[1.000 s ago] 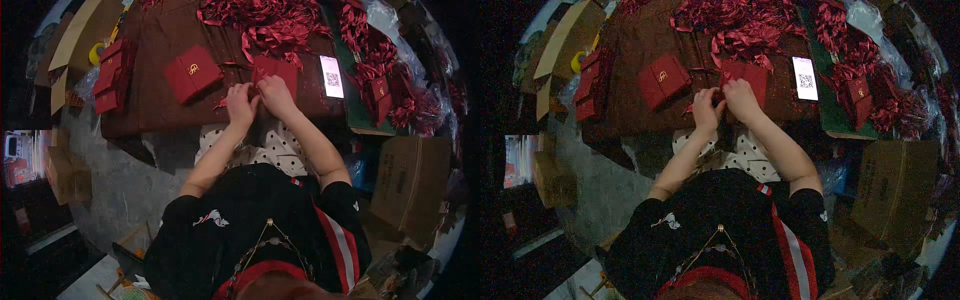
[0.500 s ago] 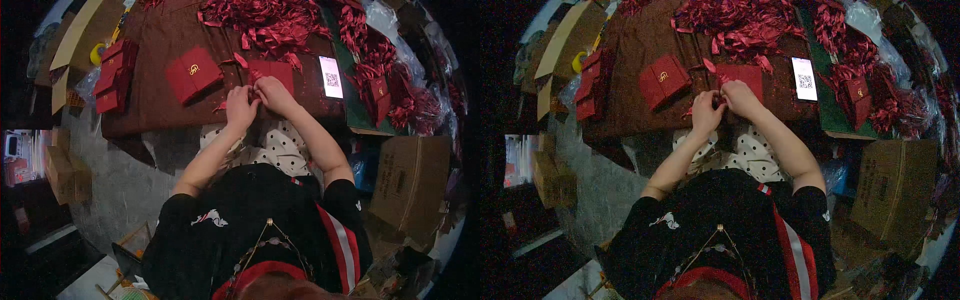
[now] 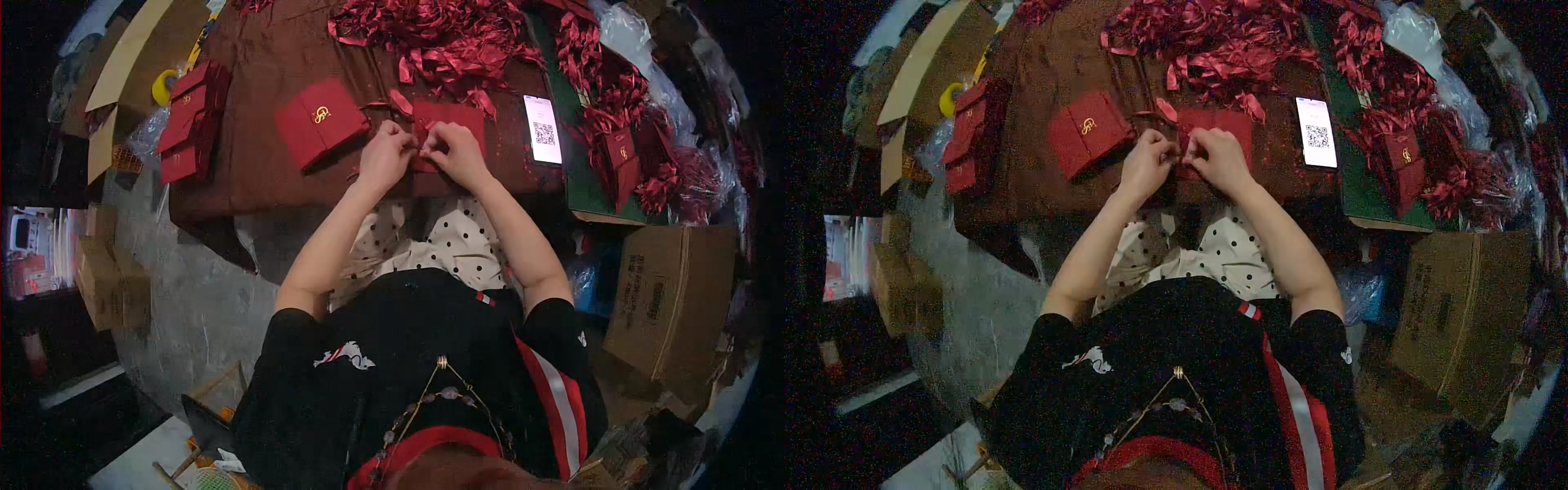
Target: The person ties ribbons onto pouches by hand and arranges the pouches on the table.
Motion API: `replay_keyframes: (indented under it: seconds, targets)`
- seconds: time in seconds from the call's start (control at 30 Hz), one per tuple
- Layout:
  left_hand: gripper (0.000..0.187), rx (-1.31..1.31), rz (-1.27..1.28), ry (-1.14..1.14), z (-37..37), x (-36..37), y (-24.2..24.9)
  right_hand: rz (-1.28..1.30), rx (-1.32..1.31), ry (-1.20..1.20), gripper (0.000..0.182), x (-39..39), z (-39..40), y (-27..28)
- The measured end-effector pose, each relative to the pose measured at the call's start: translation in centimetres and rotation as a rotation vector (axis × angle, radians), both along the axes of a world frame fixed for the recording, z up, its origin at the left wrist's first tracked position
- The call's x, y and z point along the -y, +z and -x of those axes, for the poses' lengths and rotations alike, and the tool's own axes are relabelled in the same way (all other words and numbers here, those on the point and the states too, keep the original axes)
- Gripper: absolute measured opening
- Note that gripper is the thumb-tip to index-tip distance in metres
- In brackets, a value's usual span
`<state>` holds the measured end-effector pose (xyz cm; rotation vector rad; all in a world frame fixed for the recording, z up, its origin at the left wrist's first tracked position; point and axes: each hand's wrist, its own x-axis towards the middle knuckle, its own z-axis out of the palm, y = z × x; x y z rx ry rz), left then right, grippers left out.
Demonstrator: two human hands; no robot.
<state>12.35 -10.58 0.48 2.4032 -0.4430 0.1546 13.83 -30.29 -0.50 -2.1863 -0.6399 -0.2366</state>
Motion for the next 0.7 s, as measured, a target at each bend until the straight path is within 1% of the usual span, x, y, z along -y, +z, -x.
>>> replay_keyframes:
  seconds: [0.07,0.1,0.13,0.17,0.2,0.27,0.3,0.33,0.37,0.4,0.43,0.47,0.5,0.53,0.57,0.6,0.67,0.7]
  targets:
    - [0.02,0.019,-0.092,-0.016,-0.3,0.5,-0.3,0.024,-0.045,0.0,0.029,0.8,-0.1,-0.6]
    - [0.019,0.046,-0.139,-0.072,-0.4,0.5,-0.4,-0.014,-0.032,0.022,0.03,1.1,0.4,-0.5]
    - [0.019,0.073,-0.178,-0.073,-0.3,0.5,-0.6,-0.05,-0.019,0.044,0.032,1.4,0.6,-0.4]
    - [0.019,0.101,-0.216,-0.073,-0.2,0.7,-0.4,-0.004,0.153,0.096,0.039,1.9,0.5,-0.3]
    - [0.019,0.061,-0.302,-0.07,-0.2,0.4,-0.1,-0.002,0.152,0.096,0.039,2.1,0.6,-0.3]
    - [0.018,0.037,-0.41,-0.066,0.5,-0.4,0.6,-0.087,0.054,0.038,0.044,2.5,1.4,-0.8]
    - [0.016,0.05,-0.495,-0.025,0.9,-0.9,0.6,-0.092,-0.009,0.057,0.048,2.5,1.7,-0.9]
    - [0.015,0.013,-0.45,0.016,1.2,-2.4,0.9,-0.048,0.045,0.024,0.048,2.9,1.9,-0.9]
    - [0.012,0.073,-0.441,0.069,2.0,-4.1,1.2,-0.007,0.098,-0.01,0.047,3.2,2.1,-0.7]
    - [0.01,0.052,-0.447,0.117,2.8,-5.7,1.9,-0.024,0.107,-0.02,0.047,3.7,2.0,-1.1]
    - [0.009,-0.009,-0.424,0.138,3.5,-7.5,2.1,-0.03,0.047,-0.015,0.048,4.1,2.1,-1.3]
    - [0.009,0.015,-0.427,0.167,4.6,-8.1,2.3,-0.036,-0.016,-0.009,0.048,4.3,2.5,-1.5]
    - [0.009,0.037,-0.43,0.198,5.6,-8.4,2.5,0.045,0.051,0.064,0.053,4.1,3.0,-1.0]
    - [0.008,0.0,-0.352,0.203,6.3,-8.5,2.1,0.137,0.057,0.128,0.055,4.1,4.0,-0.3]
    - [0.008,0.001,-0.355,0.196,6.9,-8.7,1.8,0.232,0.06,0.19,0.057,3.9,5.0,1.1]
    - [0.01,0.02,-0.294,0.199,7.3,-8.7,1.6,0.232,0.065,0.193,0.056,4.0,5.2,0.7]
    - [0.013,0.043,-0.178,0.168,7.5,-7.5,1.4,0.404,0.14,0.17,0.052,5.1,5.7,0.4]
    - [0.015,0.049,-0.13,0.151,7.7,-7.4,1.3,0.377,0.175,0.144,0.047,5.4,6.3,0.0]
